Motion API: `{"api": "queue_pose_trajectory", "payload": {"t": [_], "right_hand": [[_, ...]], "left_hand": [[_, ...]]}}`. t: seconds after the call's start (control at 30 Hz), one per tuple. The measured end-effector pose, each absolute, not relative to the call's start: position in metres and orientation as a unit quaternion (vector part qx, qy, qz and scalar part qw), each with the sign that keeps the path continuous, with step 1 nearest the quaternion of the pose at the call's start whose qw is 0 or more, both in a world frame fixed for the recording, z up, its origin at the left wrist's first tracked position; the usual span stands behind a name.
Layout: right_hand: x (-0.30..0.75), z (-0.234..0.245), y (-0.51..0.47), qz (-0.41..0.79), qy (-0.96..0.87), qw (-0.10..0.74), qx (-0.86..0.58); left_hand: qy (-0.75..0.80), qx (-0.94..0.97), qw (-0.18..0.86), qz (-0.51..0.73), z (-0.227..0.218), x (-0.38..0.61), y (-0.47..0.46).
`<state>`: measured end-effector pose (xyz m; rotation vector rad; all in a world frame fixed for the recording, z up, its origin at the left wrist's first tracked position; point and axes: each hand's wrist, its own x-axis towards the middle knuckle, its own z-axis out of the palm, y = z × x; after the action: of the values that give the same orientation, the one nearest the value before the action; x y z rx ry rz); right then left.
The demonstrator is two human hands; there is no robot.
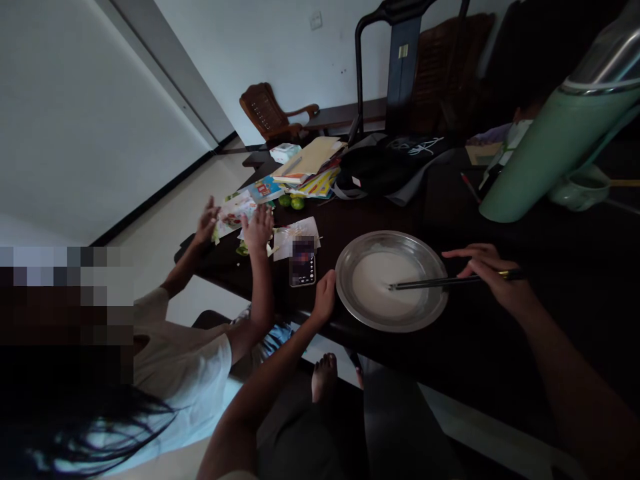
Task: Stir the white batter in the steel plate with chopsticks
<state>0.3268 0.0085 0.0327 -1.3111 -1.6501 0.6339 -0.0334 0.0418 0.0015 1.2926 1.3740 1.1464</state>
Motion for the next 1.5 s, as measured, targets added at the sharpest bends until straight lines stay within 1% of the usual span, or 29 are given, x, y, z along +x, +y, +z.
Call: {"api": "queue_pose_trajectory", "payload": {"t": [0.07, 0.17, 0.27, 0.33, 0.43, 0.53, 0.67, 0.73, 0.83, 0.9, 1.0, 1.1, 1.2, 1.3, 1.4, 1.5], "right_hand": [[0.324, 0.032, 0.008, 0.267, -0.692, 0.429, -0.516], [0.322, 0.031, 0.009, 0.244, -0.713, 0.407, -0.516], [0.326, 0.032, 0.010, 0.220, -0.683, 0.437, -0.542], [0.329, 0.033, 0.009, 0.230, -0.669, 0.454, -0.542], [0.324, 0.033, 0.008, 0.267, -0.686, 0.434, -0.520], [0.318, 0.035, 0.008, 0.272, -0.703, 0.409, -0.515], [0.323, 0.040, 0.008, 0.244, -0.664, 0.453, -0.542], [0.326, 0.040, 0.008, 0.253, -0.655, 0.464, -0.540], [0.322, 0.037, 0.009, 0.277, -0.684, 0.432, -0.518], [0.320, 0.035, 0.010, 0.269, -0.705, 0.412, -0.511], [0.323, 0.036, 0.009, 0.242, -0.691, 0.427, -0.531], [0.326, 0.038, 0.007, 0.255, -0.669, 0.446, -0.537], [0.321, 0.037, 0.007, 0.284, -0.688, 0.424, -0.516], [0.317, 0.035, 0.008, 0.266, -0.707, 0.408, -0.512], [0.322, 0.036, 0.009, 0.243, -0.682, 0.435, -0.535], [0.324, 0.038, 0.008, 0.263, -0.665, 0.453, -0.533]], "left_hand": [[0.552, 0.526, 0.450, 0.465, 0.001, -0.034, 0.041], [0.549, 0.530, 0.449, 0.466, 0.001, -0.034, 0.040], [0.553, 0.527, 0.446, 0.466, 0.003, -0.034, 0.040], [0.560, 0.522, 0.446, 0.464, 0.004, -0.033, 0.040], [0.563, 0.521, 0.445, 0.462, 0.007, -0.032, 0.040], [0.562, 0.521, 0.446, 0.463, 0.007, -0.032, 0.040], [0.564, 0.517, 0.451, 0.460, 0.007, -0.033, 0.039], [0.565, 0.516, 0.454, 0.456, 0.007, -0.033, 0.039], [0.567, 0.516, 0.452, 0.456, 0.008, -0.033, 0.039], [0.568, 0.518, 0.448, 0.457, 0.009, -0.033, 0.039], [0.566, 0.522, 0.445, 0.457, 0.009, -0.033, 0.039], [0.567, 0.522, 0.444, 0.457, 0.009, -0.033, 0.039], [0.568, 0.521, 0.444, 0.457, 0.009, -0.033, 0.039], [0.564, 0.524, 0.446, 0.456, 0.009, -0.033, 0.039], [0.562, 0.526, 0.447, 0.455, 0.009, -0.033, 0.038], [0.563, 0.527, 0.445, 0.455, 0.009, -0.033, 0.038]]}}
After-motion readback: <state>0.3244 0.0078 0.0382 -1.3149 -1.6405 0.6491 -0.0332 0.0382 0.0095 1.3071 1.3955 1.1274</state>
